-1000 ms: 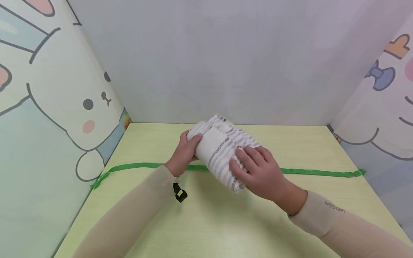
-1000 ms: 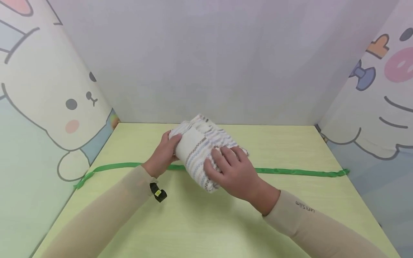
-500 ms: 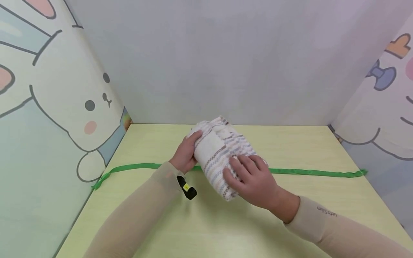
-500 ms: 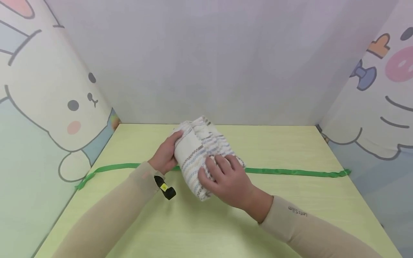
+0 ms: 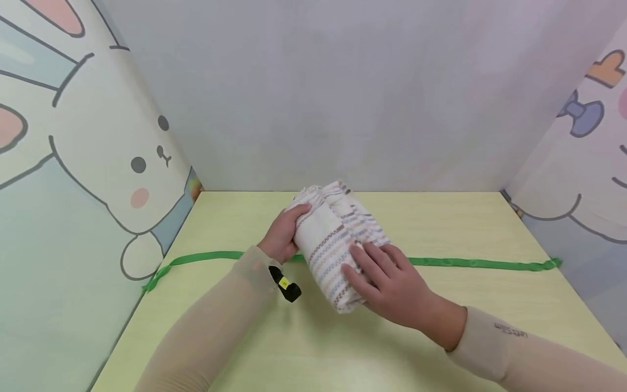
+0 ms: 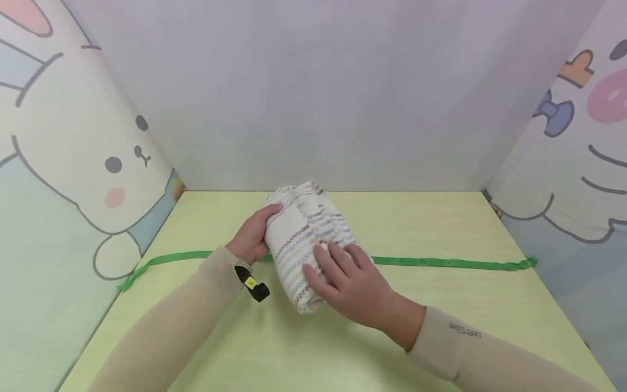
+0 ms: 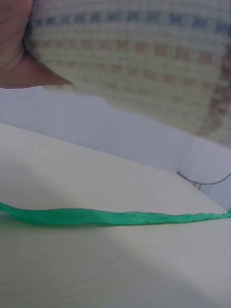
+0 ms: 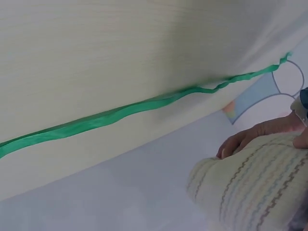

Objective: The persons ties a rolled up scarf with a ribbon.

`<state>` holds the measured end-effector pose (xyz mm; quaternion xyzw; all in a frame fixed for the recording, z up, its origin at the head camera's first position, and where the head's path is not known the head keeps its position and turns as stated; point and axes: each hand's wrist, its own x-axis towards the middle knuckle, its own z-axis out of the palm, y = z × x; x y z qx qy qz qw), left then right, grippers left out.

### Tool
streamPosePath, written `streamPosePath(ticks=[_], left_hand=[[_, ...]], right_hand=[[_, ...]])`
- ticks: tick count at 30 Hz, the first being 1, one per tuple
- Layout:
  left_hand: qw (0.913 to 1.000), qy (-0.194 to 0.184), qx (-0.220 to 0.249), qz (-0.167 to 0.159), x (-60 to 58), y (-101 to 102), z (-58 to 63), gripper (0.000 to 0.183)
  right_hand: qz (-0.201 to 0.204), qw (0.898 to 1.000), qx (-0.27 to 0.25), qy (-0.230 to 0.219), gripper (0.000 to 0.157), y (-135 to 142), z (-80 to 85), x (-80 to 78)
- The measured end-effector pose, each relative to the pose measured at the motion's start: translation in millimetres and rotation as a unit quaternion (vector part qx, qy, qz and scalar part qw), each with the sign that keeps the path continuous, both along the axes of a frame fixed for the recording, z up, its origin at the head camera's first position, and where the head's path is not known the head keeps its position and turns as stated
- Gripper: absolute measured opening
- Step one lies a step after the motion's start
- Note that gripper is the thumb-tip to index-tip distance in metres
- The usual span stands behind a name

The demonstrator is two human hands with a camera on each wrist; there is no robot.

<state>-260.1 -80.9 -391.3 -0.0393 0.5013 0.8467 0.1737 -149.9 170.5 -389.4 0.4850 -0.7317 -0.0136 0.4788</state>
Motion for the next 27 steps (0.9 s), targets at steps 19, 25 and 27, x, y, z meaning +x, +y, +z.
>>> streamPosePath(ticks=[19,25,27], left_hand=[[0.9930,0.035,-0.072,-0.087,1.8,-4.1,11.4,0.037],[0.9882,0.036,-0.122,-0.086,1.8,-2.9,10.6,0.047],[0.9856,0.035,-0.146,-0.077,-0.1,-1.7,9.8,0.050]], right_hand=[[0.121,0.988,0.086,0.029,0.024,1.8,-3.3,-0.5],[0.119,0.988,0.099,0.019,0.031,-1.4,-6.9,1.0],[0.113,0.988,0.103,0.017,0.031,-3.5,-7.5,0.8]])
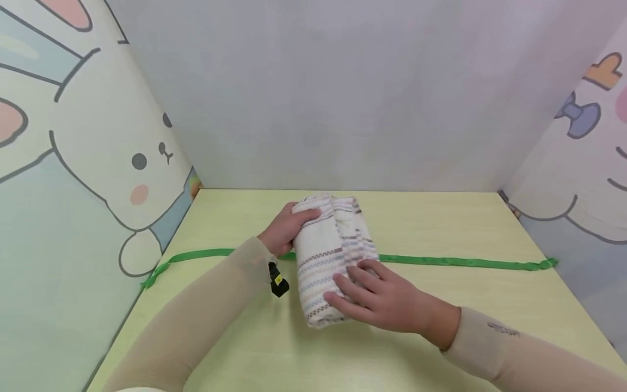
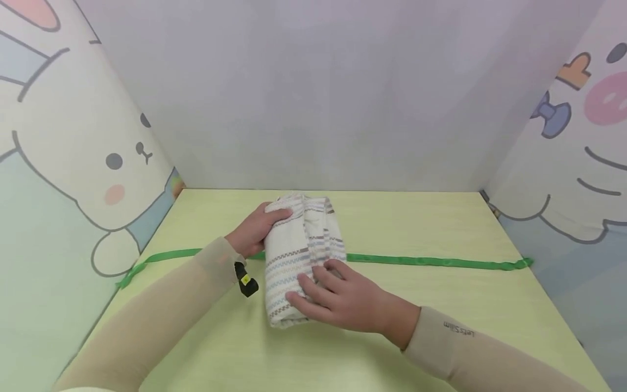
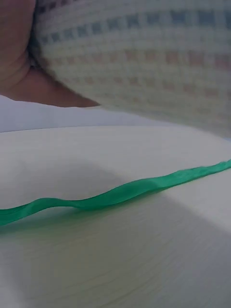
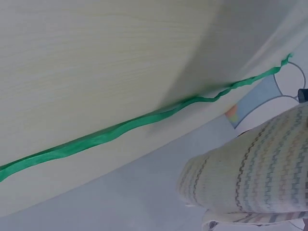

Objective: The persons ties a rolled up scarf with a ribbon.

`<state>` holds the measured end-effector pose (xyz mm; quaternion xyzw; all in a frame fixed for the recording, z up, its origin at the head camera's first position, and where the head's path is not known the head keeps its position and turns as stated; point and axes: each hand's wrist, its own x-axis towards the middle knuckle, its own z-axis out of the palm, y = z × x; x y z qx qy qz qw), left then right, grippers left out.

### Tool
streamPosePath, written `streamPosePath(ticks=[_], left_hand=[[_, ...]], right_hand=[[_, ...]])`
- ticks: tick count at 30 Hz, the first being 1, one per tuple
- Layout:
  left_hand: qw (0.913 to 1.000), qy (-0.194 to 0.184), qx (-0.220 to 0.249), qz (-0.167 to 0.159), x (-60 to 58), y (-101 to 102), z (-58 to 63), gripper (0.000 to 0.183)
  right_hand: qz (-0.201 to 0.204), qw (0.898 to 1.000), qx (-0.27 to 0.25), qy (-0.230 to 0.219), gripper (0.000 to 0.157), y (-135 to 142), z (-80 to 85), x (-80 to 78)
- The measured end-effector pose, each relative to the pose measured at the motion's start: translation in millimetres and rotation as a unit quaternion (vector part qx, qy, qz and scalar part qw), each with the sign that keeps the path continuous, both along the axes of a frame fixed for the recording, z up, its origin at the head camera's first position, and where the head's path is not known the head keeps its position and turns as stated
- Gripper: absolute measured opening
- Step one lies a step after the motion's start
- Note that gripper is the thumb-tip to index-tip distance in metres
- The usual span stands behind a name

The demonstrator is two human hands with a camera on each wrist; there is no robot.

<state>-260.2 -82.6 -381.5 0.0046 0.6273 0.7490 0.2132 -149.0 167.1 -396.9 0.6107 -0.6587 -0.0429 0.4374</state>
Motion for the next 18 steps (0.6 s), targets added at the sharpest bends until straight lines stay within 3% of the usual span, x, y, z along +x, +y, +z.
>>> streamPosePath(ticks=[9,18], left_hand=[[0.9969,0.055,-0.055,0.014,-17.1,-3.8,-2.1,0.053],[0.9940,0.057,-0.092,0.015,-30.4,1.1,-0.6,0.064]], right_hand=[[-0.032,0.999,0.008,0.009,0.029,-13.8,-4.0,-10.9],[-0.045,0.999,-0.005,-0.011,0.026,-18.6,-9.4,-12.5]])
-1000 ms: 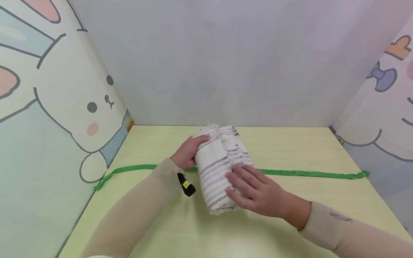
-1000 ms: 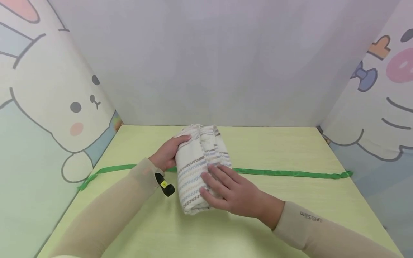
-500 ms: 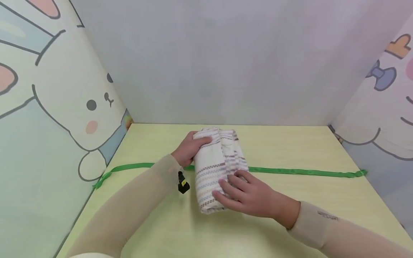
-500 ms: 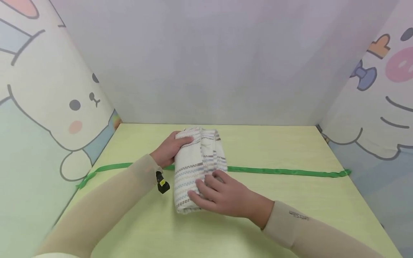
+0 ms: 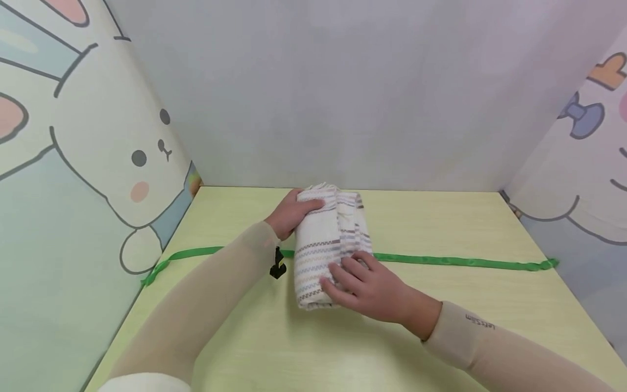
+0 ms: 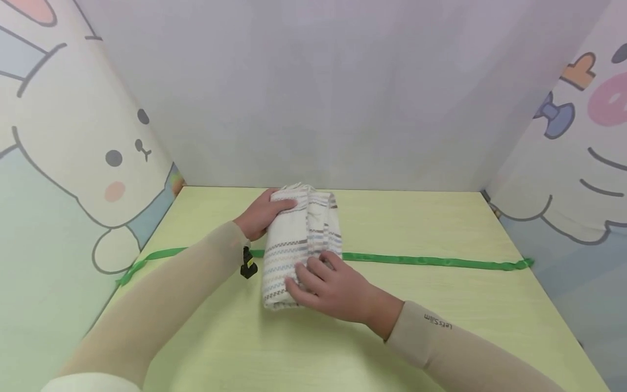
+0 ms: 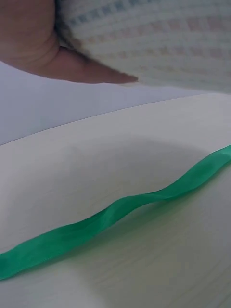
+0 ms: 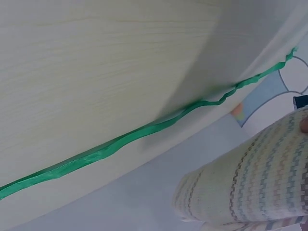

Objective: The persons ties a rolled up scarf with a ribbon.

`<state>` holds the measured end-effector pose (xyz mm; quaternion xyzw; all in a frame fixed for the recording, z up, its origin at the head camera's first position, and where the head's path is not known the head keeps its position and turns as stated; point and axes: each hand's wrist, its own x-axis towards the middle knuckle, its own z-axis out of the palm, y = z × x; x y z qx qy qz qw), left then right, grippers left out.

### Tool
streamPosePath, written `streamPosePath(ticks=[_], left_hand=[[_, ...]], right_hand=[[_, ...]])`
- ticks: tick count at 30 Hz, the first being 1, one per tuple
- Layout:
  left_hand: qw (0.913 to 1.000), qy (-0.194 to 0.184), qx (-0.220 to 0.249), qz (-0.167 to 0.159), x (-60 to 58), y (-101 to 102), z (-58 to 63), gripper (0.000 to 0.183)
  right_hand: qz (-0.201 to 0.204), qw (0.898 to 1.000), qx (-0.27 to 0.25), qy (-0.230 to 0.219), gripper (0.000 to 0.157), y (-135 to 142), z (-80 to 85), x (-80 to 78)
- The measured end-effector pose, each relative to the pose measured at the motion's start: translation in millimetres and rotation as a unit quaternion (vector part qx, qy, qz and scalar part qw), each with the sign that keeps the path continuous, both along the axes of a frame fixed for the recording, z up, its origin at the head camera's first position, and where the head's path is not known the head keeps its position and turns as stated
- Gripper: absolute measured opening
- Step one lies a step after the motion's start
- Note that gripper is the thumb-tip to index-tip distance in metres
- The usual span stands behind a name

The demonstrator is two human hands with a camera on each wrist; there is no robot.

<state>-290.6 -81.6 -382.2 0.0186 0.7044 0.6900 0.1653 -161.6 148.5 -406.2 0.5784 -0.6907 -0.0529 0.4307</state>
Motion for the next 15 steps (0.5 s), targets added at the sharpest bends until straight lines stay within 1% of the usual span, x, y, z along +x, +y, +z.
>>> streamPosePath(ticks=[4,8,12,15], left_hand=[[0.9994,0.006,-0.033,-0.006,-2.4,6.4,2.3,0.066],[0.9974,0.006,-0.069,-0.021,-2.4,11.0,2.0,0.065],[0.9960,0.001,-0.083,-0.033,-2.8,15.0,-0.7,0.062],[0.9956,-0.002,-0.088,-0.032,-4.0,17.7,-2.7,0.062]], right_hand=[[-0.011,1.000,0.004,-0.016,0.024,4.5,-1.5,2.0],[-0.024,0.999,0.025,-0.027,0.022,7.7,-4.7,4.3],[-0.046,0.997,0.054,-0.041,0.023,7.7,-7.7,6.9],[-0.065,0.994,0.069,-0.056,0.025,6.5,-9.5,7.4]])
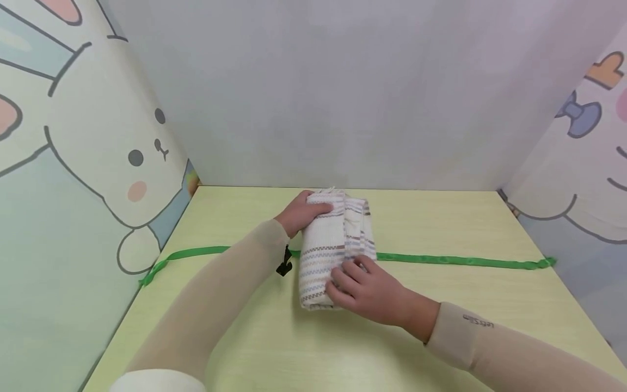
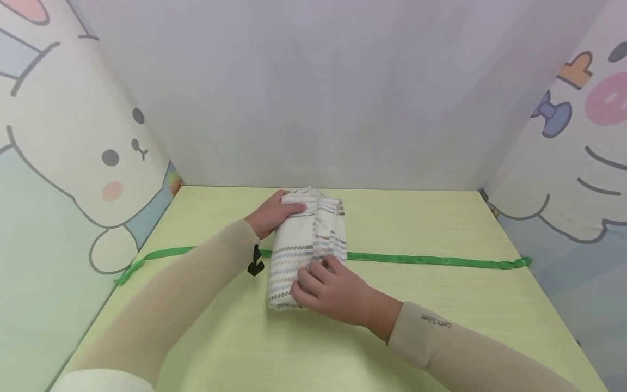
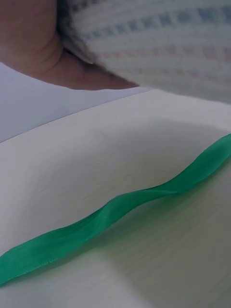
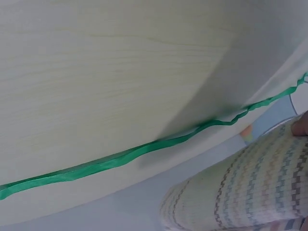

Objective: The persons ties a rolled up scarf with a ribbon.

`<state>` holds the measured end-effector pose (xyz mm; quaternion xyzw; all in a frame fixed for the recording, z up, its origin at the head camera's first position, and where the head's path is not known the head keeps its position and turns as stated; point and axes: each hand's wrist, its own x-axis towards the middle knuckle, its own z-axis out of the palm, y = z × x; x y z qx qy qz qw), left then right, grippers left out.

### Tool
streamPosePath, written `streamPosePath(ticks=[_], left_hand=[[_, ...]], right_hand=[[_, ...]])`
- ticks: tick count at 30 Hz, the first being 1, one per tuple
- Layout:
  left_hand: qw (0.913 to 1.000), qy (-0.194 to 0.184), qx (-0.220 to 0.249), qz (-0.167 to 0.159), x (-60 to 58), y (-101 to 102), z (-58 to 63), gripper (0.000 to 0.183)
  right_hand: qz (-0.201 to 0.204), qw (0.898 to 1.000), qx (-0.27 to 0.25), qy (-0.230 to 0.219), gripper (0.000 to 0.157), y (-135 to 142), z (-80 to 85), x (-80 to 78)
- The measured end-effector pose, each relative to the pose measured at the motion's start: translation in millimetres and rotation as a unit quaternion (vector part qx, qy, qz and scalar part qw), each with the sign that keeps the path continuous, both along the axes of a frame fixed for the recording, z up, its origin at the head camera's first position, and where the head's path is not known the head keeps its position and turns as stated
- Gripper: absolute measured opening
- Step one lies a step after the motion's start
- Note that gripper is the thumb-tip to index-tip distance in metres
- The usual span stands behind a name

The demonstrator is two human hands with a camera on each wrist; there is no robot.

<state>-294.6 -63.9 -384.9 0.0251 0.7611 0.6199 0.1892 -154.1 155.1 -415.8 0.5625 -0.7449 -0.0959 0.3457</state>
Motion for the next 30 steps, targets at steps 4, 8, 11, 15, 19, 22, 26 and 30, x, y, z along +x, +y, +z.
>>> streamPosePath(ticks=[4,8,11,15,19,22,26,30], left_hand=[[0.9998,-0.002,-0.018,0.005,-3.0,2.9,-3.4,0.060],[0.9991,-0.001,-0.042,0.005,-7.4,6.3,-8.7,0.064],[0.9985,-0.001,-0.055,0.006,-11.5,9.2,-12.7,0.066],[0.9983,0.008,-0.058,0.010,-13.5,12.4,-13.6,0.065],[0.9980,0.014,-0.060,0.011,-12.7,15.1,-14.5,0.064],[0.9978,0.007,-0.063,0.016,-13.4,16.4,-18.6,0.065],[0.9976,-0.008,-0.062,0.028,-16.0,17.1,-26.0,0.066],[0.9980,-0.020,-0.052,0.029,-16.7,17.2,-31.8,0.068]], right_hand=[[-0.018,1.000,0.007,-0.019,0.029,-2.4,-2.8,-1.0],[-0.028,0.999,0.011,-0.037,0.031,-3.4,-7.3,-1.7],[-0.032,0.998,0.016,-0.044,0.030,-2.8,-10.9,-3.9],[-0.036,0.998,0.019,-0.049,0.026,-1.5,-13.4,-8.8],[-0.038,0.998,0.027,-0.053,0.023,-0.7,-15.8,-12.2],[-0.039,0.997,0.035,-0.059,0.022,-0.8,-18.0,-13.0],[-0.049,0.995,0.042,-0.070,0.036,-1.7,-19.5,-12.9],[-0.058,0.994,0.054,-0.075,0.047,-1.7,-21.4,-12.9]])
